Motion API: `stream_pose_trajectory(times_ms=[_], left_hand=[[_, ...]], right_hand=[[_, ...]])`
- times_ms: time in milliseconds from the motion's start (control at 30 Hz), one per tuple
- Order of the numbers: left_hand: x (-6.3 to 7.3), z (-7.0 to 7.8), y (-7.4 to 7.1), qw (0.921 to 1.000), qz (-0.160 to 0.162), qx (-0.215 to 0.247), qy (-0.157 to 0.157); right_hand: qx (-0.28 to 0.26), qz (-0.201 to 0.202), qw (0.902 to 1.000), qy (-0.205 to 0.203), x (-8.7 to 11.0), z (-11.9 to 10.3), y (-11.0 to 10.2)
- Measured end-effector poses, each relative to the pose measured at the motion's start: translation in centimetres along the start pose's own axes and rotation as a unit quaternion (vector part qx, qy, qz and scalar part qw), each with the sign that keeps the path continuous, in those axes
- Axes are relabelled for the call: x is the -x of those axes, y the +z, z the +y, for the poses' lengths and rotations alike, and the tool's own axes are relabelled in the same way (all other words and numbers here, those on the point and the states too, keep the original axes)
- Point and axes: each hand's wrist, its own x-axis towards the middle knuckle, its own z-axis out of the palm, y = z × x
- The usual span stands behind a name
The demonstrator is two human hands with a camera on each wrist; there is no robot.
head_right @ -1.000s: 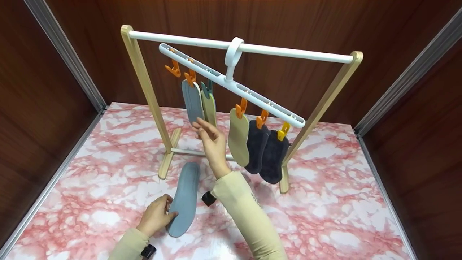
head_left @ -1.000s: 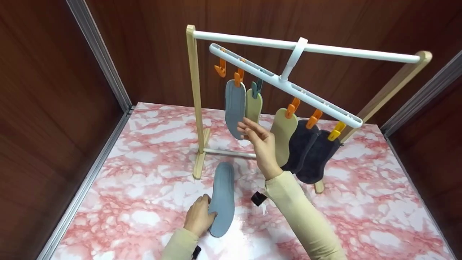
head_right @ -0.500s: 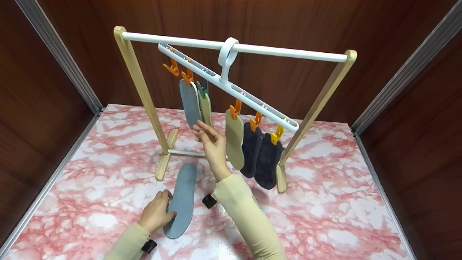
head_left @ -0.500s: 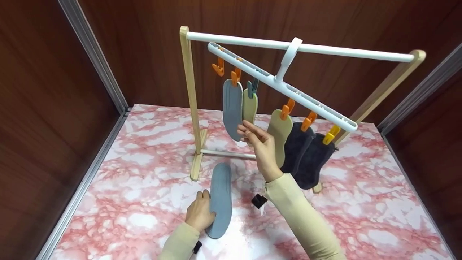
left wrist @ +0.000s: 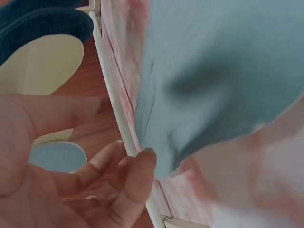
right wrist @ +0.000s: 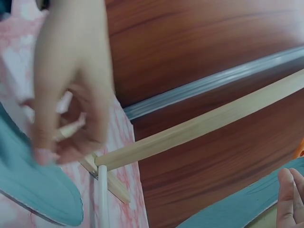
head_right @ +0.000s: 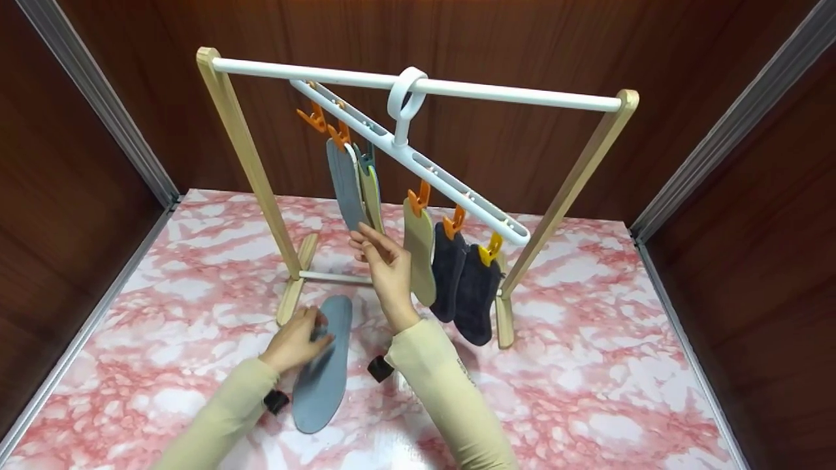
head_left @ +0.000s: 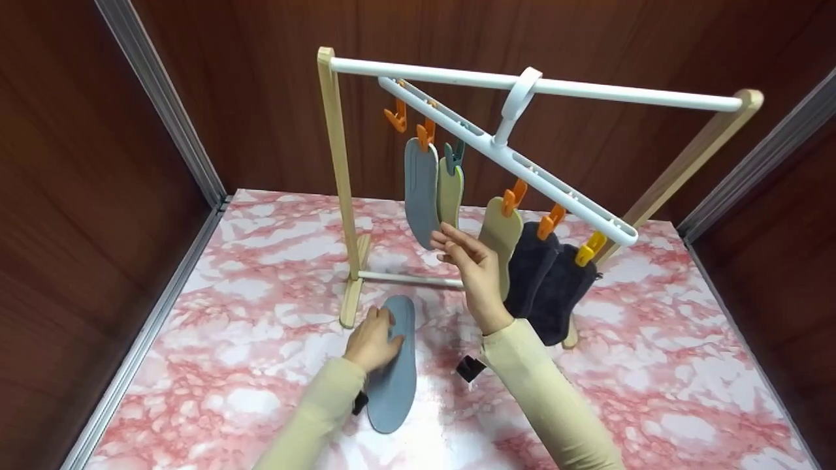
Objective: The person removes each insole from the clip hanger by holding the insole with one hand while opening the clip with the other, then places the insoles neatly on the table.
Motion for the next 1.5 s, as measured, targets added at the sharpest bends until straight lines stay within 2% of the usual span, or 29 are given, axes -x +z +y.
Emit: stream_pose_trajectory(times_ms=[133, 233, 400, 567, 967, 1200, 1500], left_hand=[[-1.7, -0.1, -0.5, 0.9993, 0.002, 0.037, -0.010], [-2.9, -0.2, -0.8, 0.9975, 0.019, 0.065, -0.020], [-4.8, 0.0, -1.3, 0.9944, 0.054, 0.090, -0.010], [-6.3, 0.4, -1.7, 0.9915, 0.075, 0.106, 0.000], [-8.4, 1.1, -1.7, 0.9888, 0.099, 0.111, 0.004], [-9.4, 1.4, -1.8, 0.9859, 0.127, 0.108, 0.017], [-10.2, 1.9, -2.6, 0.9850, 0.114, 0.129, -0.001]], right_hand=[[0.000, 0.004, 1.0000, 0.007, 0.2, 0.0, -0.2], [0.001, 0.006, 0.9999, 0.012, 0.3, 0.0, -0.4], [0.008, 0.005, 0.9999, 0.011, 0.3, -0.1, -0.6], [0.006, 0.002, 0.9999, 0.016, 0.3, -0.2, -0.7], [0.008, 0.001, 0.9999, 0.014, 0.5, -0.2, -1.1], [0.004, 0.003, 0.9999, 0.015, 0.5, -0.4, -1.2], [0.008, 0.005, 0.9998, 0.019, 0.6, 0.0, -1.1]])
